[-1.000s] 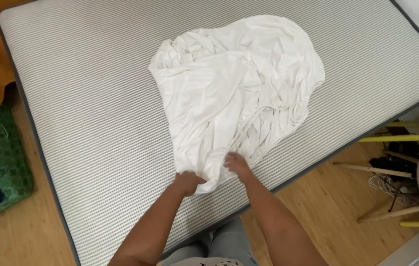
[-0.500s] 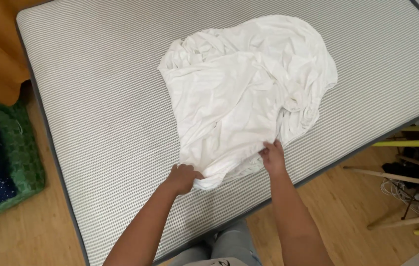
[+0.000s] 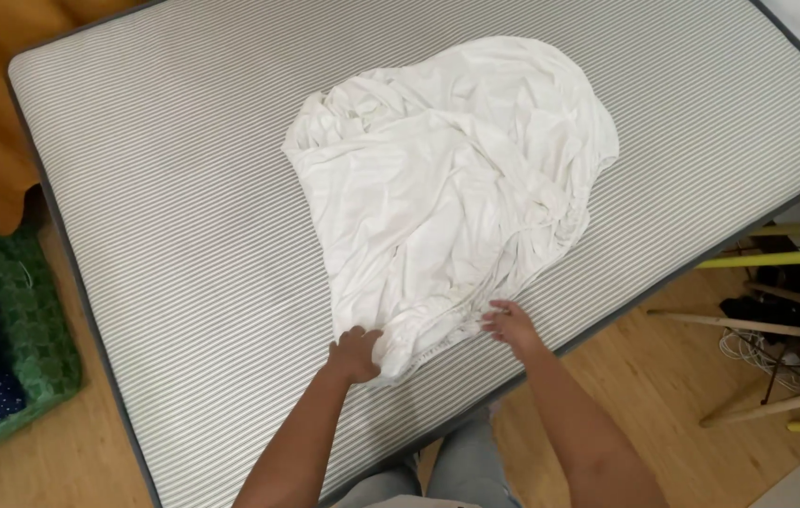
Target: The person removes a white fitted sheet from a mattress by hand. They pull the elasticized corners off the mattress and gather the sheet into a bundle on the bed surface.
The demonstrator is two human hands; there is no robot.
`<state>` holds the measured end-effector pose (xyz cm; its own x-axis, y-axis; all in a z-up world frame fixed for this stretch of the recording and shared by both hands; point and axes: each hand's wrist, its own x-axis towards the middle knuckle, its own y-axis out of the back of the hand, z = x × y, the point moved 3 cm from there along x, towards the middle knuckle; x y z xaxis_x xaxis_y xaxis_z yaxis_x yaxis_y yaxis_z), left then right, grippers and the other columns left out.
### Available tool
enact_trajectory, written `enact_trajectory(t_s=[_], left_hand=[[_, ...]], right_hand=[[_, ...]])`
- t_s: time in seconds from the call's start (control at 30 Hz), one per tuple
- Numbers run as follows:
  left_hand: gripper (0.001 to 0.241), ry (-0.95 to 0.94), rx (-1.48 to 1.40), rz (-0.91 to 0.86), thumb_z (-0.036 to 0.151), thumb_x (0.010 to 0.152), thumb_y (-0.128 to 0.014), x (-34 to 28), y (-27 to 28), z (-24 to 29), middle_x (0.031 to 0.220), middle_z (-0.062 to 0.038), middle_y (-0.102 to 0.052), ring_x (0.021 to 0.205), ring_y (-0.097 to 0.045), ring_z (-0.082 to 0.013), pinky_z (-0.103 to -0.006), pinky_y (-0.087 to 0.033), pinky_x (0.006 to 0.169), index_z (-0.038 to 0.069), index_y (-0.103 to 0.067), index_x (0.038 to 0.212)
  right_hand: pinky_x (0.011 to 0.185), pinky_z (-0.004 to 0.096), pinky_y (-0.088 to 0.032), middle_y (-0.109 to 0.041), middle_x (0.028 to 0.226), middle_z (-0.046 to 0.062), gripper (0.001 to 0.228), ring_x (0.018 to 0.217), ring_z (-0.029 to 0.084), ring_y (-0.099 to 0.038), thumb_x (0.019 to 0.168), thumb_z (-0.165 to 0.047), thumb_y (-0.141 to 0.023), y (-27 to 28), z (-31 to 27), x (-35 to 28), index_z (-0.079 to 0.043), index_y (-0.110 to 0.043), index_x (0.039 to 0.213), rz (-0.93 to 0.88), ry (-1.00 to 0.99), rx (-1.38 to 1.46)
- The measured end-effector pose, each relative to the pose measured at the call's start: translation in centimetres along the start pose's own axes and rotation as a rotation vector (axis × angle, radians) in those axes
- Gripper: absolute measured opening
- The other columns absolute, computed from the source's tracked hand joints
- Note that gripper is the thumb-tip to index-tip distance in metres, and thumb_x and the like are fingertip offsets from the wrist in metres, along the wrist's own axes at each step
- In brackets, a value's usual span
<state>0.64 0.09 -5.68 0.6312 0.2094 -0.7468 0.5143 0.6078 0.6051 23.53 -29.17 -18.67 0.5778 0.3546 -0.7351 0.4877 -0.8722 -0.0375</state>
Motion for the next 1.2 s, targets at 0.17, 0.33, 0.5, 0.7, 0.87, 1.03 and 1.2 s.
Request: enact_trajectory(t_s=[0.17,0.33,0.5,0.7,0.87,1.03,1.2], left_hand=[[0.074,-0.091,-0.027,0.060,0.028,0.087,-0.069,1.7,1.6,3.1,0.153,-0.010,-0.041,0.142,-0.039,-0.0329,-0.0505,-0.037,0.115,0.026,-0.039,0.154],[0.065,-0.140,-0.078,0.147,0.022,0.088,-0.067,4.9,2.7,8.3,0.148,-0.010,-0.048,0.138,-0.045,-0.0324,-0.0468,-0.040,0.113,0.023,-0.046,0.150],[0.061,-0.185,-0.152,0.243,0.018,0.087,-0.066,9.1,3.6,16.7,0.148,-0.010,-0.050,0.137,-0.046,-0.0323,-0.0458,-0.040,0.113,0.021,-0.051,0.146],[0.059,-0.269,-0.215,0.419,0.013,0.081,-0.070,14.0,4.7,27.5,0.147,-0.013,-0.050,0.139,-0.044,-0.0332,-0.0475,-0.036,0.114,0.021,-0.058,0.139],[0.060,-0.279,-0.222,0.487,0.008,0.079,-0.070,15.6,6.1,33.3,0.147,-0.014,-0.048,0.142,-0.040,-0.0348,-0.0496,-0.035,0.113,0.021,-0.061,0.136],[0.061,-0.247,-0.246,0.498,0.007,0.077,-0.074,16.8,7.0,36.3,0.147,-0.014,-0.048,0.143,-0.037,-0.0363,-0.0520,-0.032,0.115,0.023,-0.062,0.135],[0.064,-0.205,-0.254,0.497,0.006,0.076,-0.076,17.3,7.1,37.9,0.148,-0.012,-0.047,0.144,-0.035,-0.0366,-0.0514,-0.032,0.116,0.024,-0.061,0.136]], right_hand=[[0.073,0.035,-0.054,-0.073,0.112,0.012,0.043,0.092,0.024,-0.072,0.094,-0.009,-0.061,6.6,-5.9,3.2,-0.008,-0.054,0.136,0.081,0.043,0.086],[0.076,0.037,-0.055,-0.072,0.112,0.012,0.038,0.094,0.024,-0.072,0.097,-0.011,-0.060,11.9,-12.8,4.5,-0.007,-0.054,0.134,0.118,0.067,0.067],[0.078,0.037,-0.056,-0.073,0.114,0.009,0.035,0.098,0.022,-0.072,0.096,-0.014,-0.061,19.3,-17.5,9.0,-0.009,-0.059,0.131,0.125,0.031,0.015],[0.085,0.036,-0.054,-0.067,0.116,0.005,0.041,0.104,0.020,-0.064,0.095,-0.016,-0.068,27.8,-19.0,20.6,-0.008,-0.059,0.135,0.051,0.126,0.087],[0.090,0.037,-0.052,-0.064,0.118,0.006,0.054,0.104,0.018,-0.062,0.096,-0.019,-0.070,29.3,-21.3,24.5,-0.006,-0.043,0.141,0.085,0.129,0.121],[0.086,0.040,-0.046,-0.062,0.114,0.010,0.056,0.100,0.021,-0.059,0.095,-0.019,-0.075,30.1,-21.1,31.4,-0.002,-0.045,0.140,0.097,0.061,0.230],[0.088,0.042,-0.050,-0.062,0.109,0.008,0.042,0.100,0.024,-0.059,0.096,-0.028,-0.069,28.0,-23.9,31.2,-0.010,-0.056,0.132,0.024,-0.063,0.379]])
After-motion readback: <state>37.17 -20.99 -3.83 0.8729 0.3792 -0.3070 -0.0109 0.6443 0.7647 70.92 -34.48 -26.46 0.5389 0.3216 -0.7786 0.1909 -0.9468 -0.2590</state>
